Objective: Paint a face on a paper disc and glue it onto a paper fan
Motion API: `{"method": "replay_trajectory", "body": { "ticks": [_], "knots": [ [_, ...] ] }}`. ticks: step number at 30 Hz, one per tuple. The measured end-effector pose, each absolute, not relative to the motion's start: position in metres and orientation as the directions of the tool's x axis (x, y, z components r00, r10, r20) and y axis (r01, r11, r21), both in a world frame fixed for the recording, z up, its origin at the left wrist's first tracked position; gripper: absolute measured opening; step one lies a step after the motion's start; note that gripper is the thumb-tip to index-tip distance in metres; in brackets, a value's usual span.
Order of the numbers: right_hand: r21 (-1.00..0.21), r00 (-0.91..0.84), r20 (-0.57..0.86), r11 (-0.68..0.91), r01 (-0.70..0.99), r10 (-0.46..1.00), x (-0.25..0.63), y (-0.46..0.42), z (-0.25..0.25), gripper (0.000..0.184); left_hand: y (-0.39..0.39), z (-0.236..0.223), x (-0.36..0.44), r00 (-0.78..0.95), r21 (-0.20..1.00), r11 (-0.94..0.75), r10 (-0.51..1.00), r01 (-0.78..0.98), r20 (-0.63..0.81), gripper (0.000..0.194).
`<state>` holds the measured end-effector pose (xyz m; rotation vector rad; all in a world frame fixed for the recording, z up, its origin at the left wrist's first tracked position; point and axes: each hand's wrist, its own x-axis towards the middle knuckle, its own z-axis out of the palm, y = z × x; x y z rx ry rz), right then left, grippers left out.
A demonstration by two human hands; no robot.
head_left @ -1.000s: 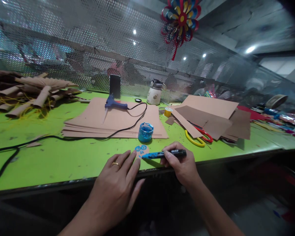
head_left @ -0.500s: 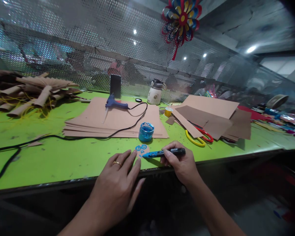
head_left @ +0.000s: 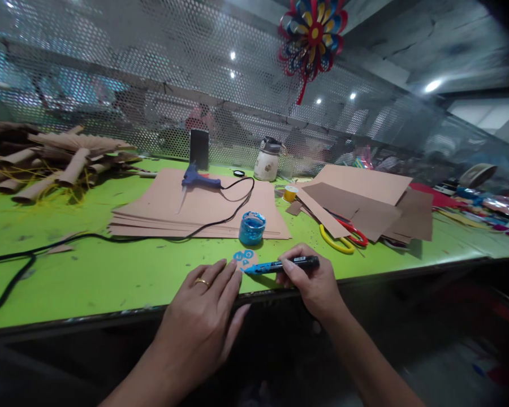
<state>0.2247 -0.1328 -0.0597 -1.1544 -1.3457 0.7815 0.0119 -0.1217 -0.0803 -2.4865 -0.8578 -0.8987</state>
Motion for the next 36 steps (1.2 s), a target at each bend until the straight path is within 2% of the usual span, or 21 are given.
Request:
{"method": "replay_trajectory", "body": {
  "ticks": [29, 36],
  "knots": [
    [-0.939, 0.211, 0.319, 0.279, 0.200, 0.924, 0.2223, -0.1315, -0.0609, 0.016, -0.1215, -0.0826, 0.0130, 0.603, -0.128, -0.739, 0.424, 0.662, 0.676, 0.038],
    [-0.903, 0.137, 0.384, 0.340, 0.263, 0.913, 0.2246, -0.1353, -0.0609, 0.014, -0.1209, -0.0837, 0.0132, 0.601, -0.124, -0.732, 0.436, 0.670, 0.669, 0.038]
  ]
}}
